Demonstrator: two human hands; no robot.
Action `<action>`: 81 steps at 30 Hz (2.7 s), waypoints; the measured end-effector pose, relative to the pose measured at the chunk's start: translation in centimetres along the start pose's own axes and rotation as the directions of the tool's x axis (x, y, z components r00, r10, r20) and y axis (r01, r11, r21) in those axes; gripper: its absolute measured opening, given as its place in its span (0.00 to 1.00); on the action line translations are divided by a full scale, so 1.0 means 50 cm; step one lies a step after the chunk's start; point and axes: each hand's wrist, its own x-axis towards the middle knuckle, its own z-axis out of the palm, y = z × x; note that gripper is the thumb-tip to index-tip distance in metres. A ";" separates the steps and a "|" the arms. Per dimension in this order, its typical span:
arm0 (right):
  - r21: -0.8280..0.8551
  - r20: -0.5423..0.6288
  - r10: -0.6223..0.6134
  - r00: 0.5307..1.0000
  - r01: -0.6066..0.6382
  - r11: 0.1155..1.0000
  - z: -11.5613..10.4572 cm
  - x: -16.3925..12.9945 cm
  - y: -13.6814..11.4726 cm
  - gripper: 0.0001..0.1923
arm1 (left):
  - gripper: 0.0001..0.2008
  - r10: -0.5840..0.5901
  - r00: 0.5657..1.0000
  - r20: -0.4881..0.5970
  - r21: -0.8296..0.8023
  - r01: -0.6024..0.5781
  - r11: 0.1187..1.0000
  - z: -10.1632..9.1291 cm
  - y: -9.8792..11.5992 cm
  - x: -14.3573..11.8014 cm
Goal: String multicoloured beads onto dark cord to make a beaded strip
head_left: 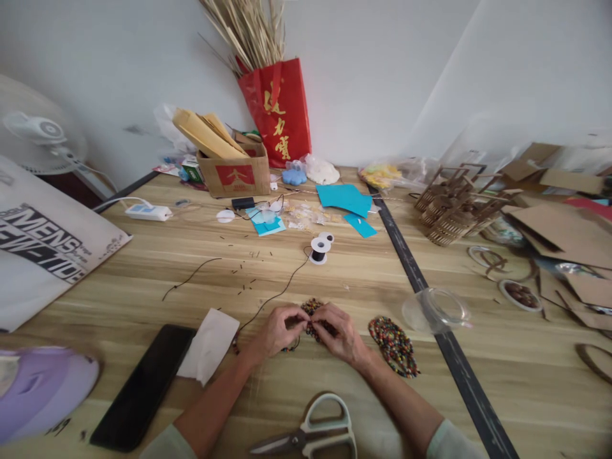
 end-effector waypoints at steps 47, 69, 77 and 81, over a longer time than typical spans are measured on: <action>0.010 0.010 0.015 1.000 -0.015 1.000 0.001 -0.004 0.005 0.08 | 0.03 -0.045 0.999 -0.011 -0.031 0.045 0.999 0.003 -0.007 0.000; 0.011 0.064 0.004 0.998 -0.005 1.000 -0.001 -0.007 0.009 0.07 | 0.02 0.007 0.999 -0.041 -0.006 -0.008 1.000 0.004 -0.001 0.000; -0.001 0.022 -0.004 1.000 0.004 1.000 -0.001 -0.004 0.005 0.06 | 0.01 0.088 0.995 0.037 0.141 -0.092 0.986 -0.027 0.012 0.004; -0.015 0.023 -0.009 1.000 0.009 1.000 -0.002 -0.006 0.007 0.06 | 0.03 0.059 0.989 0.133 0.210 -0.087 0.974 -0.045 0.011 0.003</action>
